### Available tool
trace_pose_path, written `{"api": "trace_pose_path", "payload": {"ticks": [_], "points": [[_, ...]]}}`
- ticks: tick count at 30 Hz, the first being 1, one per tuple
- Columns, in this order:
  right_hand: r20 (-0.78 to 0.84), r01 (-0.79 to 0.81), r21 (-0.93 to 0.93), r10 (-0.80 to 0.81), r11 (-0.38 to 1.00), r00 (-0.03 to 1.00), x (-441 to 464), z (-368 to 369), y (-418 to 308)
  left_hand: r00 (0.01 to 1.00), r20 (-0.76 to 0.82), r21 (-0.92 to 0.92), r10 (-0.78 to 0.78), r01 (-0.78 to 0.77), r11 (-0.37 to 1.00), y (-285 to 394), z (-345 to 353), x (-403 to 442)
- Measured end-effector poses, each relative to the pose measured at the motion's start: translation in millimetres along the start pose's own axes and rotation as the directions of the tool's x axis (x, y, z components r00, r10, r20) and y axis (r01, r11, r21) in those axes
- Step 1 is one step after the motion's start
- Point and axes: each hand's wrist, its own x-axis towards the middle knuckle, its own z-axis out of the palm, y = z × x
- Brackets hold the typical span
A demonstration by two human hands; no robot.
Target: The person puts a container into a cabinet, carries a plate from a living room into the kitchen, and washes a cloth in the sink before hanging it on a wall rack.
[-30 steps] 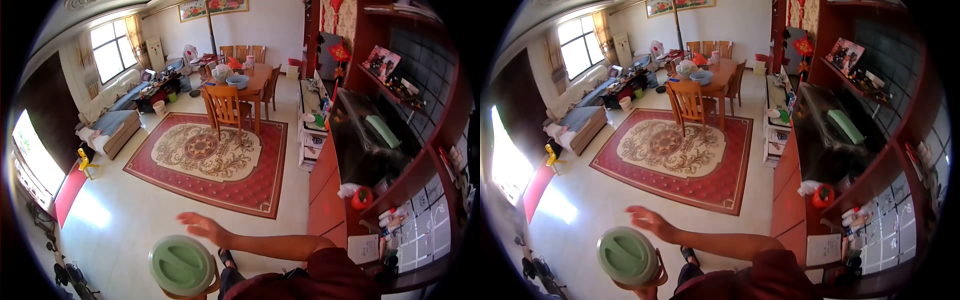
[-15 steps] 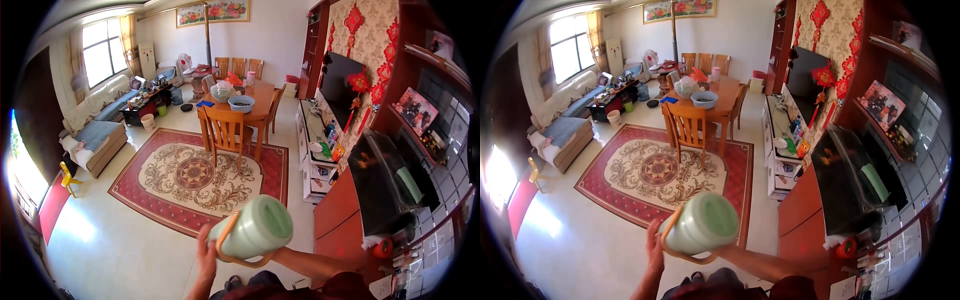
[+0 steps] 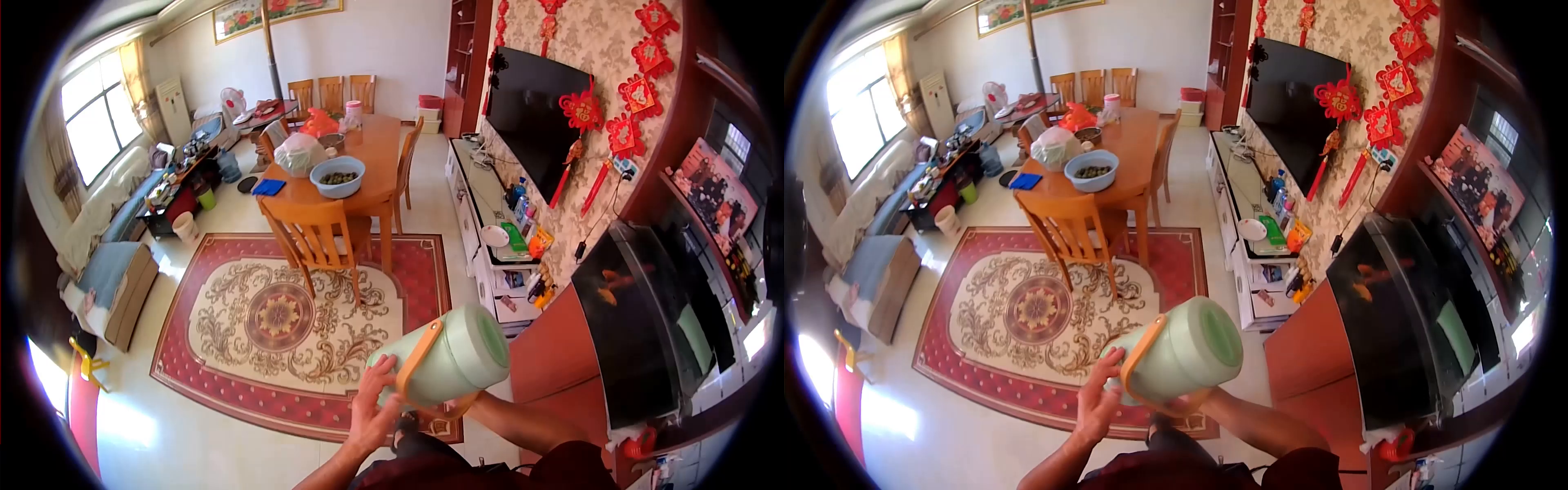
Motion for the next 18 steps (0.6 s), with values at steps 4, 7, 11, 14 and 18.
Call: {"api": "trace_pose_path", "payload": {"ticks": [4,7,11,14,18], "points": [[-0.028,0.024,-0.016,-0.025,1.0,0.999,72.1,-17.2,-66.4,0.993,-0.043,0.308,0.113,-0.095,0.947,10.5,29.5,99.5],[-0.082,0.019,-0.012,-0.02,1.0,0.996,105.6,-37.9,-97.2,0.929,0.058,-0.232,-0.366,0.369,0.9,8.9,45.6,159.0],[-0.144,0.024,-0.008,-0.025,1.0,0.989,163.5,-69.3,-139.5,0.897,0.265,-0.636,-0.353,0.438,0.635,-5.6,65.9,251.8],[-0.191,0.045,-0.011,-0.046,0.999,0.981,220.6,-91.8,-177.2,0.888,0.336,-0.696,-0.313,0.458,0.553,-42.4,87.4,327.5],[-0.268,0.091,-0.018,-0.093,0.996,0.959,300.9,-116.0,-240.1,0.845,0.482,-0.711,-0.23,0.531,0.461,-65.6,97.1,435.9]]}}
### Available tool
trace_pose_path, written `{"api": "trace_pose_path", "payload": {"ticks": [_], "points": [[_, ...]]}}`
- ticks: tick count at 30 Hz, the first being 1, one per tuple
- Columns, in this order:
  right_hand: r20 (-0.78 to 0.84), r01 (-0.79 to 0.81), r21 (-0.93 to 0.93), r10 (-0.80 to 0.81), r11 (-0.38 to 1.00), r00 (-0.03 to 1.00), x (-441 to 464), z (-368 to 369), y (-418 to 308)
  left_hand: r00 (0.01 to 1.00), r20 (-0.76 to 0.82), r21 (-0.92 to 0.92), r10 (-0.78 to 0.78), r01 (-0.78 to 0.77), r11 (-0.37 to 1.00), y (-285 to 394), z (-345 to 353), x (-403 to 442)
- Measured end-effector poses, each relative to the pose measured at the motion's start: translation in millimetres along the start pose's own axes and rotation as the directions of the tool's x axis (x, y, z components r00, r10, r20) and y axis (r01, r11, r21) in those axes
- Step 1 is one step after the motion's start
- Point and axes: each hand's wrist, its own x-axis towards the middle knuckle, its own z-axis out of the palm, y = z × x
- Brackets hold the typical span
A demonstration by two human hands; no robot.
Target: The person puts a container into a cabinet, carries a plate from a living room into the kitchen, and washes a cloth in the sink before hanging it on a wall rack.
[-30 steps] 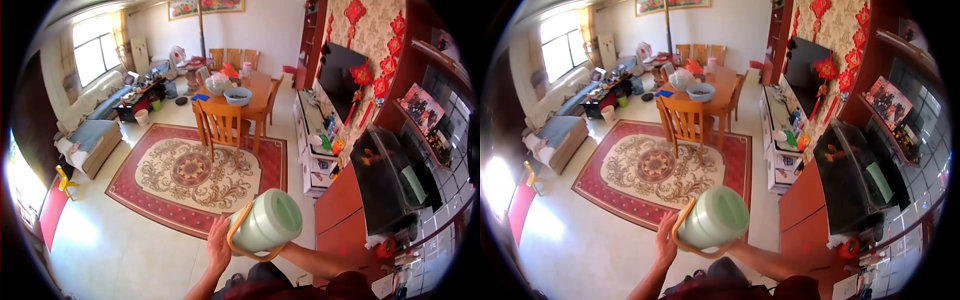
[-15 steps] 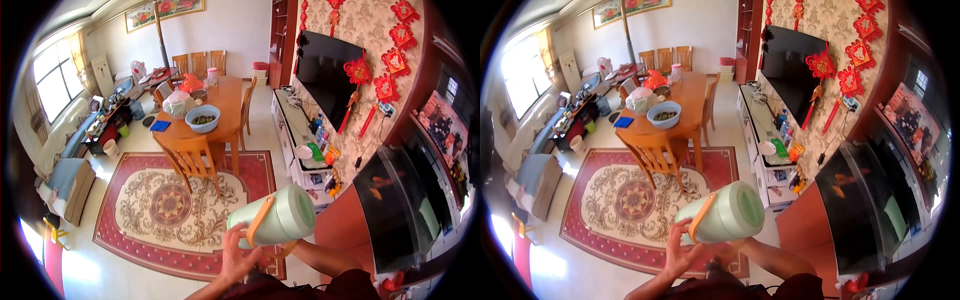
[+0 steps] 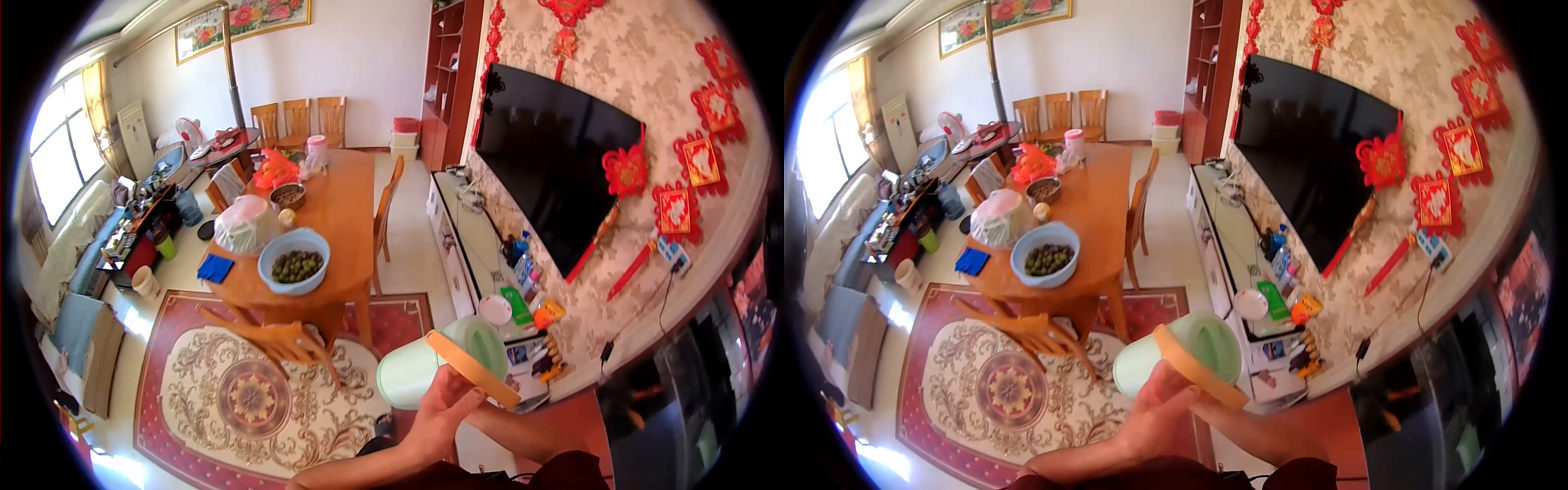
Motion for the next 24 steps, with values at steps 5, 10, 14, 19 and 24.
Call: {"api": "trace_pose_path", "payload": {"ticks": [5,10,14,19,24], "points": [[-0.108,0.067,-0.001,-0.066,0.998,0.992,95.7,-5.9,-82.0,0.991,0.129,-0.138,-0.042,0.06,0.989,50.6,-9.7,134.8],[-0.2,0.113,0.019,-0.107,0.993,0.974,183.1,-32.1,-153.1,0.981,0.178,-0.165,-0.073,0.103,0.981,70.4,-35.7,258.7],[-0.253,0.127,0.037,-0.114,0.991,0.961,272.4,-65.6,-205.5,0.982,0.143,-0.138,-0.125,0.145,0.98,75.7,-65.0,371.7],[-0.22,0.107,0.04,-0.095,0.993,0.971,398.6,-91.1,-282.9,0.969,0.098,-0.132,-0.227,0.239,0.962,75.5,-85.8,516.3],[-0.118,0.069,0.003,-0.068,0.998,0.991,526.2,-87.2,-364.9,0.973,0.044,-0.096,-0.228,0.231,0.968,96.0,-107.1,640.0]]}}
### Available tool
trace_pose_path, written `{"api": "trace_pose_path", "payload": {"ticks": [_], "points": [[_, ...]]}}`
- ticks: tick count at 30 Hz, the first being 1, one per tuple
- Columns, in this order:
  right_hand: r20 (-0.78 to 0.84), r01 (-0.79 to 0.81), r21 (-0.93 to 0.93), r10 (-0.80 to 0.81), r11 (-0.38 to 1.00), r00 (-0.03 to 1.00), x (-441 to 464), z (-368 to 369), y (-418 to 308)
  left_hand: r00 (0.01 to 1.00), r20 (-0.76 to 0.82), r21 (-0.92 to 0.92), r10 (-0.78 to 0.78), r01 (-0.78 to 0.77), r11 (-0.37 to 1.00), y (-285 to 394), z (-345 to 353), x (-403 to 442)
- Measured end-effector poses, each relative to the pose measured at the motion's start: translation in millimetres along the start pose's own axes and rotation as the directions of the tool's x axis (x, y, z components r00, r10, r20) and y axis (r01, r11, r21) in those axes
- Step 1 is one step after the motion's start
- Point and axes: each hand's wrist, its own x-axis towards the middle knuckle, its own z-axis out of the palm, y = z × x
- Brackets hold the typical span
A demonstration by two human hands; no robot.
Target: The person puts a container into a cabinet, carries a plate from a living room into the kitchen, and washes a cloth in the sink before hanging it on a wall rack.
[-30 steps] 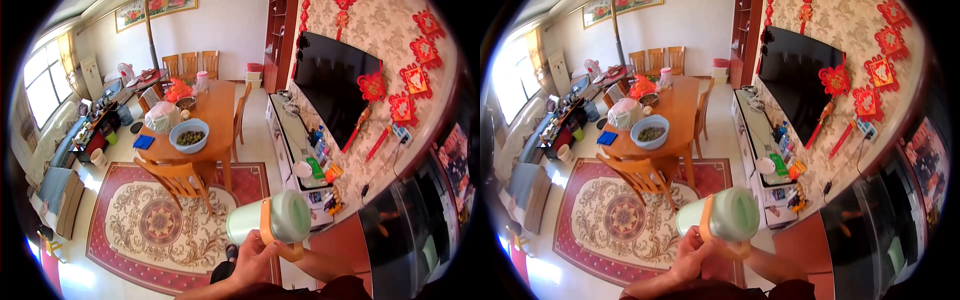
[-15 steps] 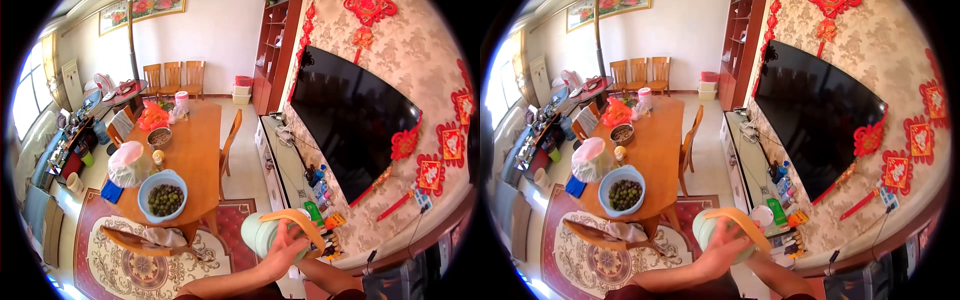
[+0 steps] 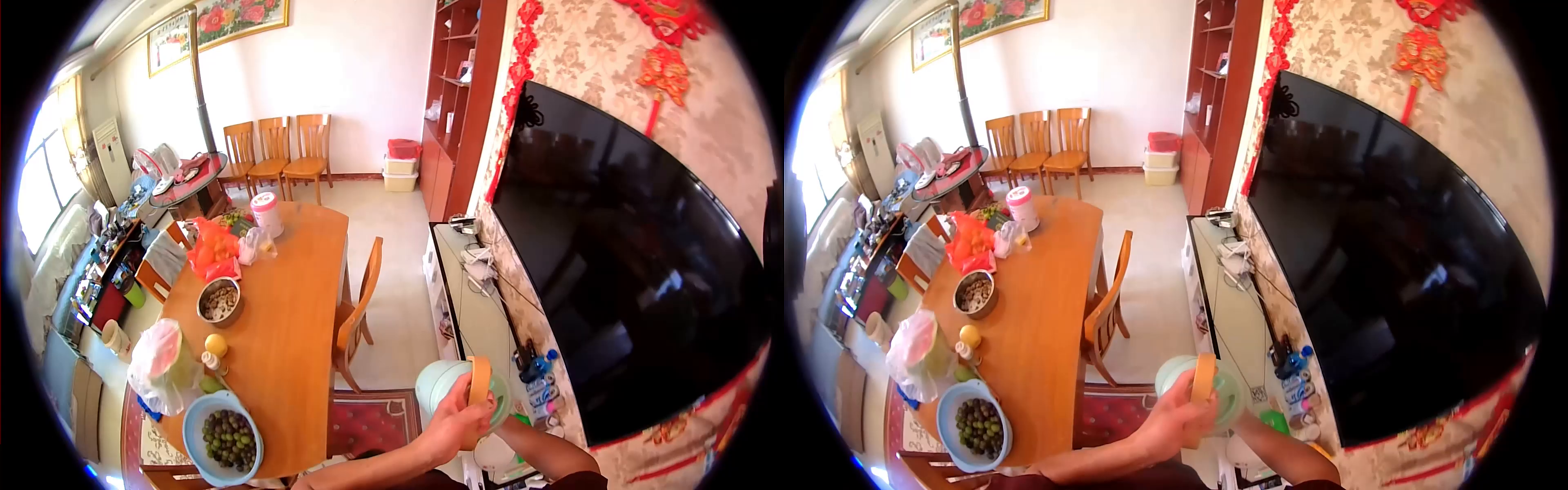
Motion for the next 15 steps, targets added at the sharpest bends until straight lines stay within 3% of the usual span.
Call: {"api": "trace_pose_path", "payload": {"ticks": [3,6,9,13,15], "points": [[0.062,-0.017,-0.043,0.02,0.999,0.998,69.2,17.7,-38.6,0.999,-0.039,0.045,0.001,0.001,0.999,35.1,-18.1,58.8],[0.109,-0.009,-0.072,0.017,0.997,0.994,145.8,35.3,-77.8,0.993,-0.115,0.208,0.025,0.0,0.978,71.2,-42.0,120.5],[0.107,0.004,-0.092,0.006,0.996,0.994,215.5,41.2,-110.8,0.994,-0.092,0.367,0.06,-0.023,0.93,114.3,-64.7,179.3],[0.078,0.067,-0.128,-0.058,0.99,0.995,306.7,50.7,-166.4,0.993,-0.108,0.419,0.043,0.006,0.908,177.5,-89.4,256.8],[0.077,0.103,-0.149,-0.092,0.984,0.993,348.2,53.3,-192.7,0.992,-0.078,0.376,0.103,-0.066,0.924,195.7,-107.9,300.2]]}}
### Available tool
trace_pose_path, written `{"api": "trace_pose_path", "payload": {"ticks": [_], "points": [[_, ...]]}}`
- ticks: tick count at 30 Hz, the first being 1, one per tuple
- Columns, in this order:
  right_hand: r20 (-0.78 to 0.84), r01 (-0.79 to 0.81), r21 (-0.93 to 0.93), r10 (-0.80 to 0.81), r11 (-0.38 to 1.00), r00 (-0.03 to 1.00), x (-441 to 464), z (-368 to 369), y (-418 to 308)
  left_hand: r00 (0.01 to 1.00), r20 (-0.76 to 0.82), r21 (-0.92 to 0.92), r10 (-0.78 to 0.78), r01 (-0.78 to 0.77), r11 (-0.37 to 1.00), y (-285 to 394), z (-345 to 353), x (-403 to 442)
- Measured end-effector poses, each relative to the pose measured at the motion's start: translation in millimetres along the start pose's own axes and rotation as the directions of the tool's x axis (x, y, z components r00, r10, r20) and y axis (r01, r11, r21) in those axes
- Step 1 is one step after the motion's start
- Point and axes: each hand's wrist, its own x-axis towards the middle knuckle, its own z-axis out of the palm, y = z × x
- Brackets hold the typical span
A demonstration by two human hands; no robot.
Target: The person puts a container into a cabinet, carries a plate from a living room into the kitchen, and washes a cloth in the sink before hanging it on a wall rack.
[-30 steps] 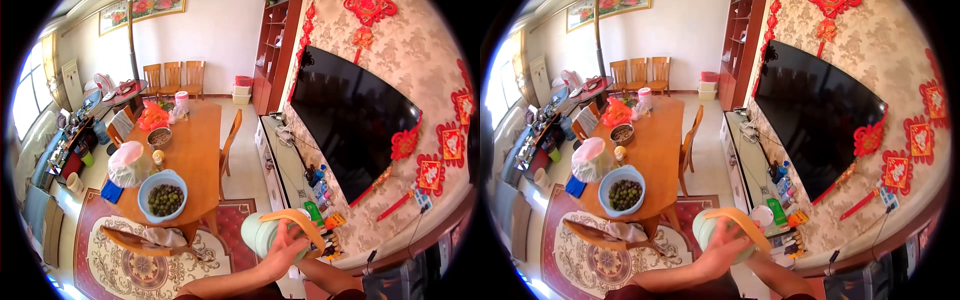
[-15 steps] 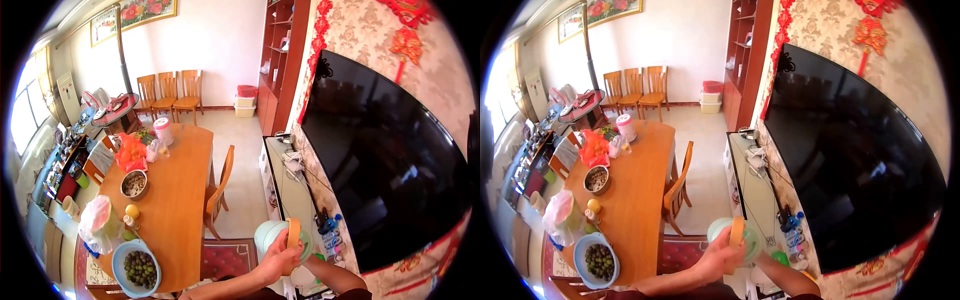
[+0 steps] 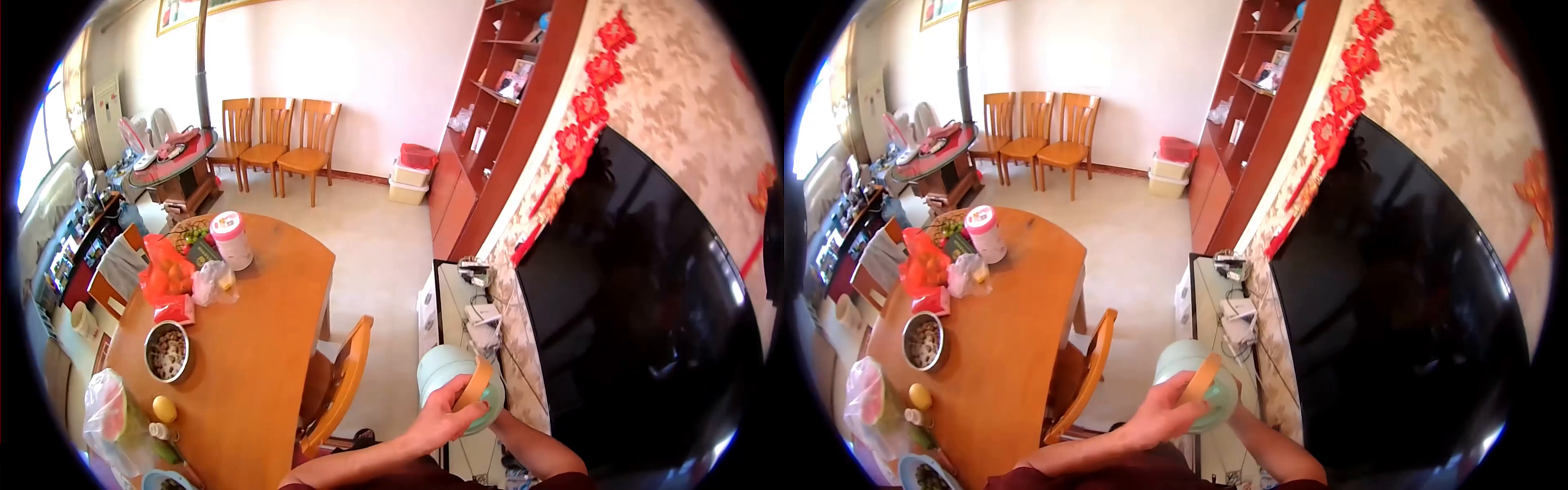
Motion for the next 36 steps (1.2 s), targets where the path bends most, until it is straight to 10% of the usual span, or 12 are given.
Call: {"api": "trace_pose_path", "payload": {"ticks": [7,13,32,36], "points": [[-0.145,0.158,-0.253,-0.199,0.954,0.969,170.3,-23.1,-57.0,0.992,-0.129,-0.101,-0.003,-0.01,0.995,51.1,-71.2,139.2],[-0.025,-0.172,-0.065,0.171,0.983,0.985,307.4,11.6,-151.7,0.925,-0.365,-0.098,0.105,-0.151,0.984,65.9,-142.8,276.7],[0.323,-0.183,-0.258,0.263,0.949,0.909,770.8,119.1,-304.7,0.571,-0.808,-0.049,0.147,-0.313,0.949,172.6,-410.4,607.4],[0.259,0.024,-0.622,0.176,0.783,0.95,882.7,135.9,-348.0,0.543,-0.834,-0.081,0.098,-0.297,0.951,230.1,-462.7,691.4]]}}
